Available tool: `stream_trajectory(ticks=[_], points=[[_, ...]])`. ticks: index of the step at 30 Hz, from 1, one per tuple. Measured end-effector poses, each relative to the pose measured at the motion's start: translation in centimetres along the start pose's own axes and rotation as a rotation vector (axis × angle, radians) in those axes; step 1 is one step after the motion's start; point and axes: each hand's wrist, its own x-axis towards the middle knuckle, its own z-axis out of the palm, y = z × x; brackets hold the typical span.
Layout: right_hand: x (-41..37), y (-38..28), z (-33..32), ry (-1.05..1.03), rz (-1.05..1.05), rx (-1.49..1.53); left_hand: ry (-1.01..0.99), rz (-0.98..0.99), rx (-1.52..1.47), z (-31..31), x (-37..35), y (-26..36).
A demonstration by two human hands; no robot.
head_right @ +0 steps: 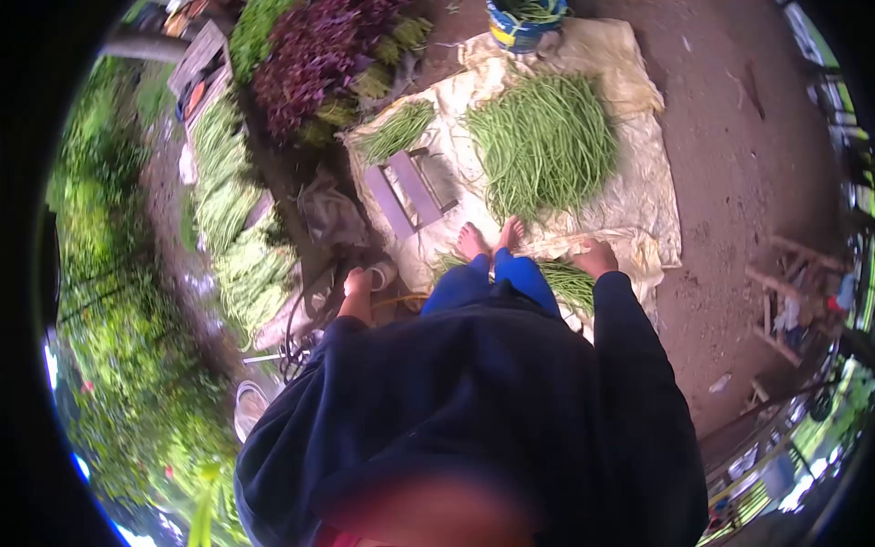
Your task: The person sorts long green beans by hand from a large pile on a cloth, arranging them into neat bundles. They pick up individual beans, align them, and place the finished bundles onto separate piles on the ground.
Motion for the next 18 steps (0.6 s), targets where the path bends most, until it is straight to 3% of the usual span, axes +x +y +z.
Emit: stream_trajectory(ticks=[3,6,7,9,12,15,17,18], points=[[1.0,0.8,1.3,-0.078,0.073,0.048,-0.047,0.093,-0.104,-1.7,-1.4,8.0],[2.5,0.0,2.7,-0.034,0.14,0.123,0.22,0.548,-0.172,-1.7,-4.1,16.1],[2.3,0.3,3.7,0.028,0.137,0.18,0.264,0.725,-0.21,-2.2,-5.3,19.2],[2.9,-1.9,3.4,-0.064,0.19,0.163,0.275,1.049,-0.142,-3.2,-7.0,24.8],[4.8,-5.6,4.4,0.046,0.215,0.262,0.06,1.274,-0.135,-3.8,-8.1,32.0],[7.1,-10.4,5.5,0.108,0.348,0.383,-0.206,1.469,0.024,0.0,-3.9,37.5],[10.2,-12.6,6.8,0.185,0.346,0.472,-0.478,1.41,0.194,2.7,-1.1,40.2],[12.9,-13.5,7.0,0.197,0.38,0.479,-0.518,1.424,0.344,3.5,-0.2,41.9]])
